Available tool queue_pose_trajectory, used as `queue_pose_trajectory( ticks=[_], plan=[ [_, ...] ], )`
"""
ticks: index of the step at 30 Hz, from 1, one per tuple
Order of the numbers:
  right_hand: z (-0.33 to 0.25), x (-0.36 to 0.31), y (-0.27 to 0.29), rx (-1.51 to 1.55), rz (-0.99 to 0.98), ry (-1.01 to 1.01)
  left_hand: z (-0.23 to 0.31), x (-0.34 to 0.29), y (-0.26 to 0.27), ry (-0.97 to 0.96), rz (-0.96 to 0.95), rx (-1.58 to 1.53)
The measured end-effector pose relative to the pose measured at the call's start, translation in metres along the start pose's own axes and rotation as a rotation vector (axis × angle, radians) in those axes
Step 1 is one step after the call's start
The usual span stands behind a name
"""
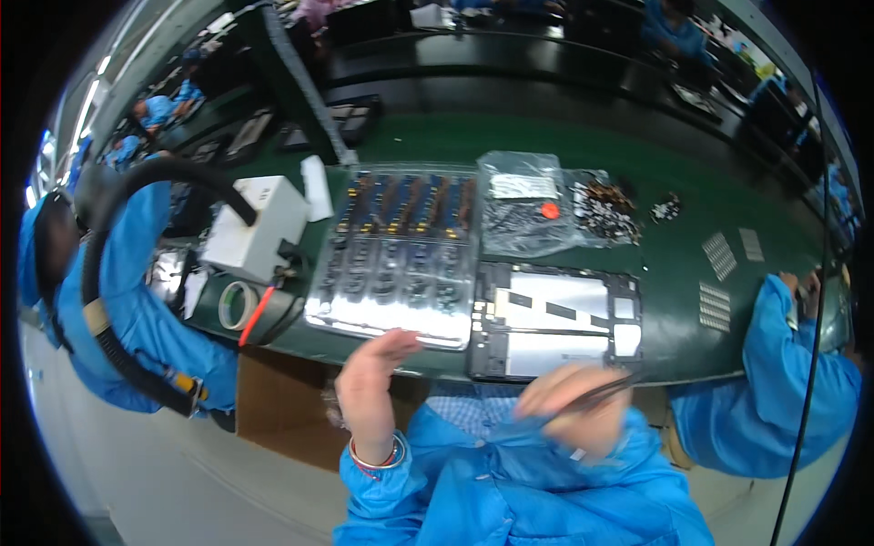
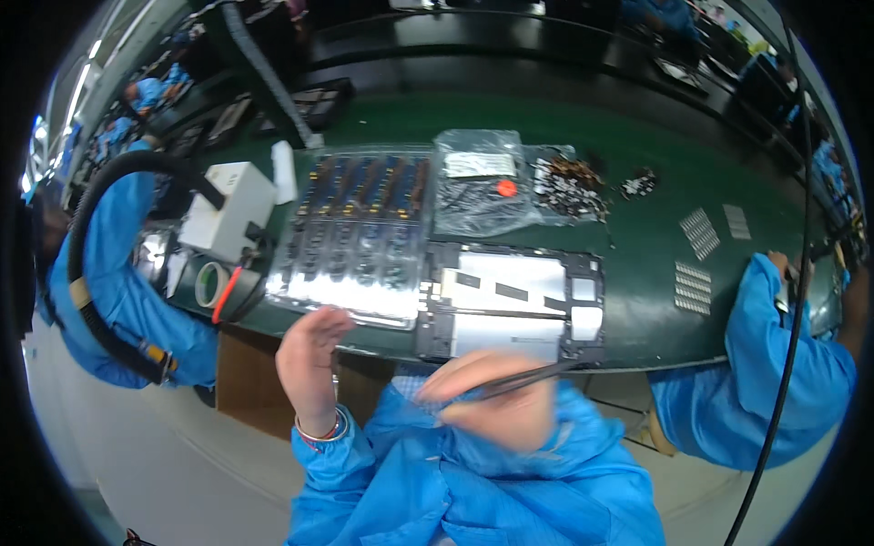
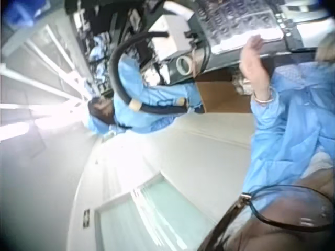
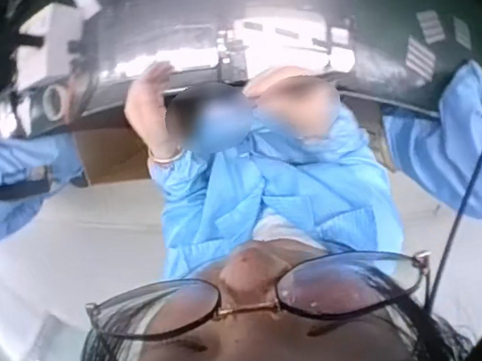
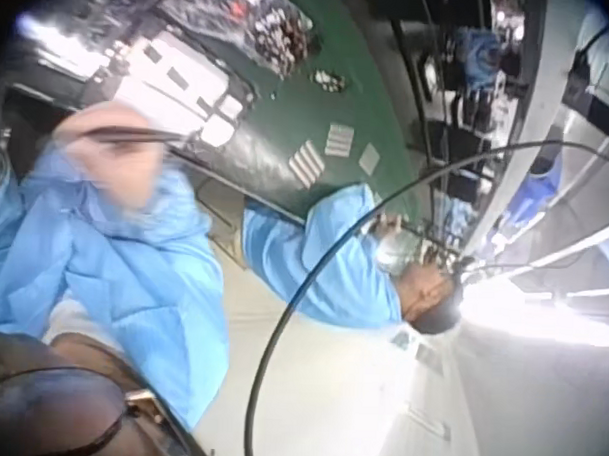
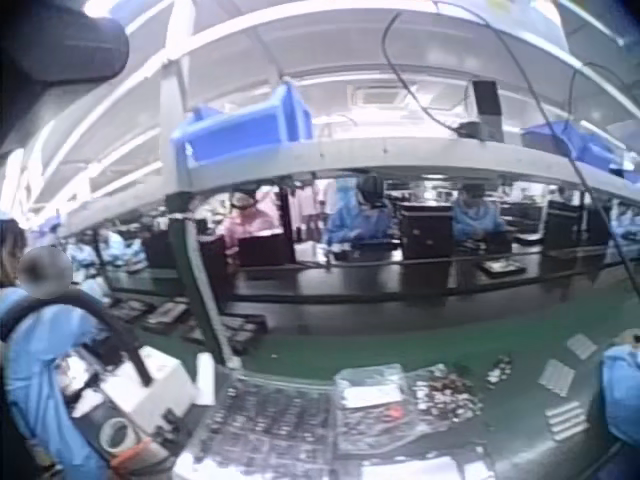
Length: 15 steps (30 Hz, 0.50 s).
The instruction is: The recorder is assembling or repairing tablet devices, connecting internal cables and components at a workbench.
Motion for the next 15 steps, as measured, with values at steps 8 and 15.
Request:
queue_pose_trajectory(
  ticks=[8, 15],
  plan=[
    [-0.037, 0.063, 0.161, -0.921, 0.211, -0.065, 0.005, 0.058, -0.174, -0.543, -0.469, 0.867],
    [-0.030, 0.055, 0.170, -0.943, 0.213, -0.185, -0.016, 0.062, -0.192, -0.564, -0.426, 0.977]
  ],
)
Point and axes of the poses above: each hand's wrist, its own x-axis towards the middle knuckle, its own y-axis out of the back of the hand, z = x × y, the point moved 6 cm from there along x, towards the middle knuckle, and after that the axes turned 13 degrees about x, right-handed, at the moved point
